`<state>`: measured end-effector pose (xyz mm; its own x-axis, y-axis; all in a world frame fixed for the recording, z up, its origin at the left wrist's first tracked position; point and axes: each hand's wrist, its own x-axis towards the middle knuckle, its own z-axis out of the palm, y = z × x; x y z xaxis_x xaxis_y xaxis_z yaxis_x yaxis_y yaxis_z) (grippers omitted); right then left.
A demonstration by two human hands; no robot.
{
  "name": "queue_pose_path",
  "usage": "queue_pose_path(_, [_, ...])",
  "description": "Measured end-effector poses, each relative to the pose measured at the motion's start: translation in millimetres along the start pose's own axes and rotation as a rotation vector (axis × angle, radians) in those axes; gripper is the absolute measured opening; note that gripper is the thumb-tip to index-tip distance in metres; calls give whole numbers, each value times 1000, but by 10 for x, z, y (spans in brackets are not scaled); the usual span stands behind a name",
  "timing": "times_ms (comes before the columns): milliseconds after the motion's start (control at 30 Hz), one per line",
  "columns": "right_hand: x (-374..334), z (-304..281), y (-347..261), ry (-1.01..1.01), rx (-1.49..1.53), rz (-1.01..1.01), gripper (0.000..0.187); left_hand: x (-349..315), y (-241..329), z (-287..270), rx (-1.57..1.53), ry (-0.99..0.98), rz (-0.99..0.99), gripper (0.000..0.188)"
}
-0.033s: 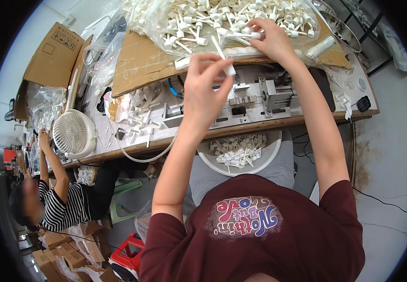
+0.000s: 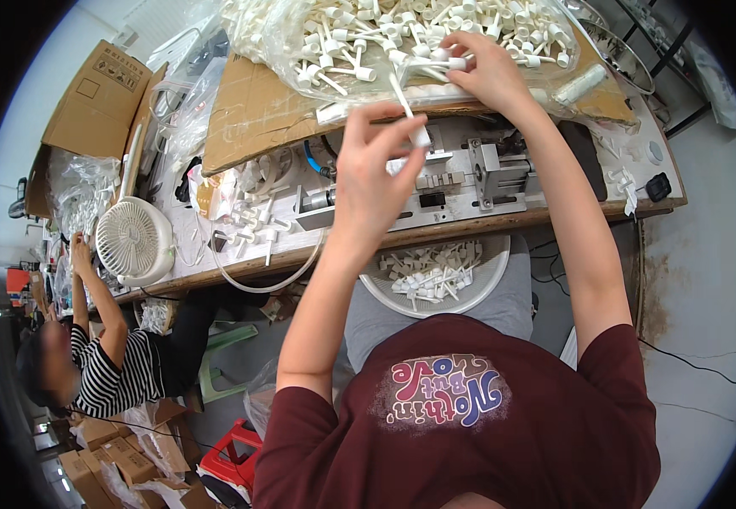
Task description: Assembling small white plastic components using a pneumatic jig.
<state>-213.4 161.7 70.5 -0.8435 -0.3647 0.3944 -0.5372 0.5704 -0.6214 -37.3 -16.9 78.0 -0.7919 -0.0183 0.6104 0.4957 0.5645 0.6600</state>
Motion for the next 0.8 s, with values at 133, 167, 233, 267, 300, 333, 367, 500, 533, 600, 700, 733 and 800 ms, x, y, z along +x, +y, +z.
queue_pose_path(133, [43, -9, -65, -48, -146, -232, 35, -302, 61, -3, 29, -57, -48, 33])
queue_pose_path(167, [87, -44, -66, -67, -157, -216, 36, -345, 42, -28, 43, -61, -44, 33])
queue_pose_path(233, [113, -134, -120, 12, -350, -347, 38, -455, 31, -41, 51, -83, -75, 33])
queue_pose_path(267, [120, -176, -198, 51, -442, -415, 39, -533, 48, -37, 49, -100, -111, 33])
queue_pose_path(300, [119, -189, -294, -1, -510, -373, 42, -604, 43, -19, 47, -116, -147, 33])
queue_pose_path(333, [143, -166, -338, -32, -562, -392, 42, -665, -3, 30, 89, -139, -96, 32])
queue_pose_path(367, [176, -124, -364, -63, -613, -412, 42, -725, -59, 89, 152, -162, -63, 31])
queue_pose_path(500, [358, 100, -485, -273, -783, -221, 38, -824, -132, 255, 344, -222, 18, 27])
queue_pose_path(533, [408, 129, -492, -320, -799, -162, 38, -850, -169, 290, 384, -228, 35, 26])
queue_pose_path(600, [471, 145, -482, -306, -764, -120, 35, -872, -221, 336, 442, -246, 58, 28])
queue_pose_path(700, [500, 158, -459, -298, -773, -95, 33, -892, -238, 390, 503, -306, 105, 27])
queue_pose_path(733, [496, 141, -449, -297, -789, -92, 33, -882, -239, 409, 535, -322, 106, 27])
queue_pose_path(800, [488, 110, -431, -299, -776, -134, 34, -854, -230, 428, 600, -355, 107, 25])
